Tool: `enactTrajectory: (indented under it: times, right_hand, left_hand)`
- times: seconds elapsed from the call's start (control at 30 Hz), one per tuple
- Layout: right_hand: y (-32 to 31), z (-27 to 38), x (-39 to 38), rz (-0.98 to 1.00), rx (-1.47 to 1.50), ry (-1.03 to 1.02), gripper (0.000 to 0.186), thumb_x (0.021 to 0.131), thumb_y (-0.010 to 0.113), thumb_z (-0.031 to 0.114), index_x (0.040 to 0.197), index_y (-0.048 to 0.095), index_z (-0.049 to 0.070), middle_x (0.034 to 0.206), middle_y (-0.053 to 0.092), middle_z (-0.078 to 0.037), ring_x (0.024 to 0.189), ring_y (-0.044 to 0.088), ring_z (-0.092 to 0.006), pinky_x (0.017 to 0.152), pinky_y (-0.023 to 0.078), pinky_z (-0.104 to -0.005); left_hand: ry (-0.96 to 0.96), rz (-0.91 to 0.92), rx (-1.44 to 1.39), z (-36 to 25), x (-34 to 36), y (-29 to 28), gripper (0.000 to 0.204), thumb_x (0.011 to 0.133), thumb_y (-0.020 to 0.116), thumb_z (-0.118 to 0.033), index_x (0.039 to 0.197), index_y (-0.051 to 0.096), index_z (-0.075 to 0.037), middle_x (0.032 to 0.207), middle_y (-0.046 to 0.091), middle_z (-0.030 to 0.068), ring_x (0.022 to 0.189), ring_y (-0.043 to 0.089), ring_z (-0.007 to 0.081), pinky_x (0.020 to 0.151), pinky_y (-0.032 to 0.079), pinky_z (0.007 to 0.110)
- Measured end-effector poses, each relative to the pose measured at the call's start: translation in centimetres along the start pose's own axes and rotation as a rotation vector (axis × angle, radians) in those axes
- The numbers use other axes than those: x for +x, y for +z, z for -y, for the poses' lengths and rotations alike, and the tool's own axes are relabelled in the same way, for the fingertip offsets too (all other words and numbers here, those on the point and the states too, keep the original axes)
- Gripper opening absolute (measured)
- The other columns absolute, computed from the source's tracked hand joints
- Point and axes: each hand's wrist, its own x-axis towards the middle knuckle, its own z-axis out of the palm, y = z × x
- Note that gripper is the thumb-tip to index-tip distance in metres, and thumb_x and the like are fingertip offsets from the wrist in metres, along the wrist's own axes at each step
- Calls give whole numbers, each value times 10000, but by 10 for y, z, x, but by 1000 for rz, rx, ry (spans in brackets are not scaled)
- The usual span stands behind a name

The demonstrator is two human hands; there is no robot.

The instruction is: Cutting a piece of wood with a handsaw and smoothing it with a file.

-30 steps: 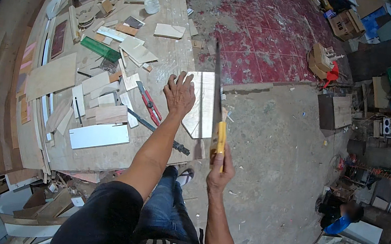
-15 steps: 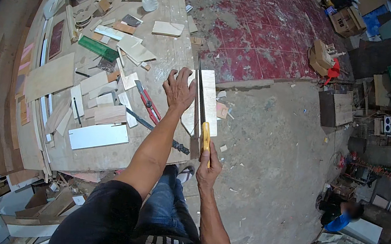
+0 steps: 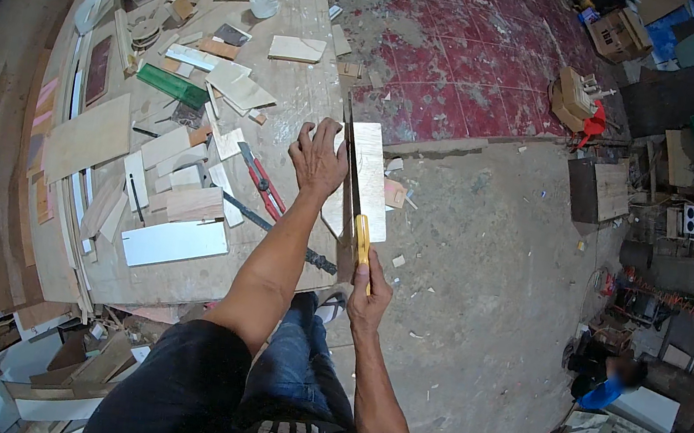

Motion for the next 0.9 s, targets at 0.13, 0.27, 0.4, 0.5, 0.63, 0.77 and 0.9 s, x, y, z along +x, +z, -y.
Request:
enactTrajectory:
  times: [0.13,0.27,0.4,0.5,0.63,0.77,0.9]
  right_hand:
    - [-5,-3,-4,42,13,79,383,998,558,162,1317,593,-46,1195,677,-250,1070,680,-251,895,521,-328]
    - [-1,9,10,43,-39,20,374,993,562,142,1328,595,-23,1198,674,-254,1059,685,-238,871,522,-329]
    - [-4,-4,-3,43,-35,39,375,996,558,144,1337,593,-9,1183,678,-260,1010,697,-220,837,523,-327]
    - [-3,13,17,12,-76,-59,381,999,558,148,1339,586,-19,1165,683,-266,963,695,-195,809,522,-322]
    - [-5,16,7,105,-68,124,383,1001,556,148,1336,581,-38,1148,693,-257,949,677,-176,803,519,-315]
    - [-5,17,21,37,-67,33,378,1010,540,162,1326,590,-40,1111,709,-238,901,662,-170,789,514,-310]
    - [4,27,23,30,-64,21,377,1000,544,138,1312,589,-68,1120,705,-241,976,670,-200,856,516,-328]
  left_hand:
    - [8,5,16,2,1,0,398,884,598,-297,1246,546,-141,1357,533,10,1313,380,318,1006,274,480]
    - [8,8,16,4,2,2,407,883,595,-295,1255,544,-138,1368,528,19,1320,375,321,1007,274,483]
    - [12,17,40,3,5,1,408,894,584,-292,1268,544,-135,1375,523,27,1331,365,328,1010,274,486]
    - [6,42,37,-2,-2,2,416,892,595,-291,1279,564,-141,1399,512,14,1336,359,308,1019,274,477]
    - [-3,39,76,4,1,-1,418,893,603,-291,1283,593,-142,1418,509,3,1333,362,286,1016,283,468]
    - [10,54,30,-2,2,0,434,880,605,-275,1288,561,-136,1426,499,34,1357,344,327,1030,263,488]
    - [-1,60,47,4,1,-1,437,882,606,-274,1294,562,-135,1436,493,42,1361,342,327,1030,266,482]
